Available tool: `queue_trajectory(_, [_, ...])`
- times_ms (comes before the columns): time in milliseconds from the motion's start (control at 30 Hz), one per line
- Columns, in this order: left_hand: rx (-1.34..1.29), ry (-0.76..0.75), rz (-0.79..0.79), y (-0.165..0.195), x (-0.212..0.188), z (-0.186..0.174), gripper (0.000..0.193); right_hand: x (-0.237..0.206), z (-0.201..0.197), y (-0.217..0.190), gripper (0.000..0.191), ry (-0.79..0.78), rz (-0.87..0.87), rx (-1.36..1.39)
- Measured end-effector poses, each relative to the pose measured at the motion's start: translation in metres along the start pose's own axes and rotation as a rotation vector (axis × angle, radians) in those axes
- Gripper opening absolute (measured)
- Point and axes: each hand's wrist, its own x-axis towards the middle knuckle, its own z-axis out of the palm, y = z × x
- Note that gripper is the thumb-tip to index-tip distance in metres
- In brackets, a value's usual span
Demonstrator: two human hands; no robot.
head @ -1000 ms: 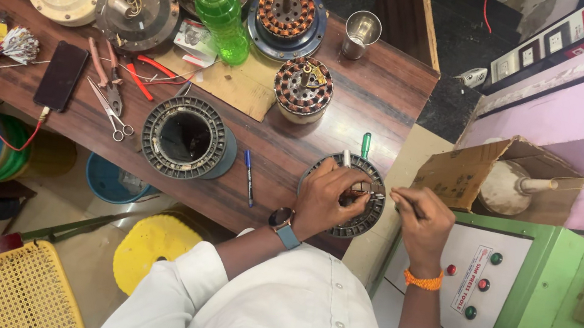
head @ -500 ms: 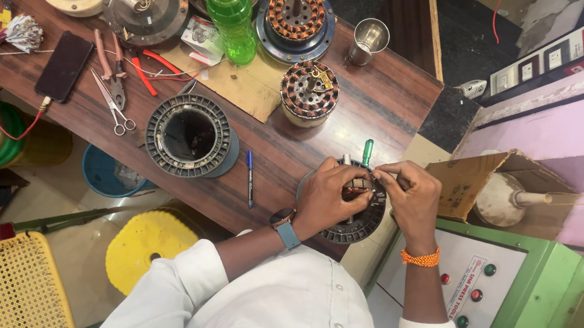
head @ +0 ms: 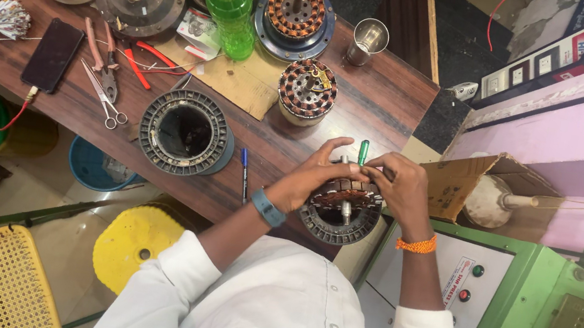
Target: The person manipulates copper windings on a motor stator, using a screwdriver to adjust and secure the connections. The person continues to work on the stator, ensuring the windings are properly aligned and secured.
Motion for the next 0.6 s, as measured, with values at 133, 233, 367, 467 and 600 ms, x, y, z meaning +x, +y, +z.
queue_trajectory(133, [-0.189,-0.102,-0.103,-0.002,0.015,-0.013,0.084,0.012,-0.004,-0.005,0.014,-0.055,-0.1,-0.092])
queue_trajectory(233, [-0.076,-0.158,-0.061,-0.005,0.023,-0.014,0.082,0.013,-0.01,-0.016,0.015,-0.03,-0.112,-0.112])
queue_trajectory(367, [-0.077,-0.303,-0.007,-0.001,0.02,-0.027,0.07,-0.014,-0.015,-0.035,0.014,0.044,0.007,-0.053])
queue_trajectory(467, [-0.045,-0.445,0.052,-0.001,0.015,-0.035,0.057,-0.045,-0.007,-0.048,0.012,0.113,0.133,0.065])
queue_trajectory(600, [0.096,-0.479,0.105,-0.004,0.014,-0.035,0.039,-0.073,0.012,-0.054,0.012,0.187,0.273,0.135])
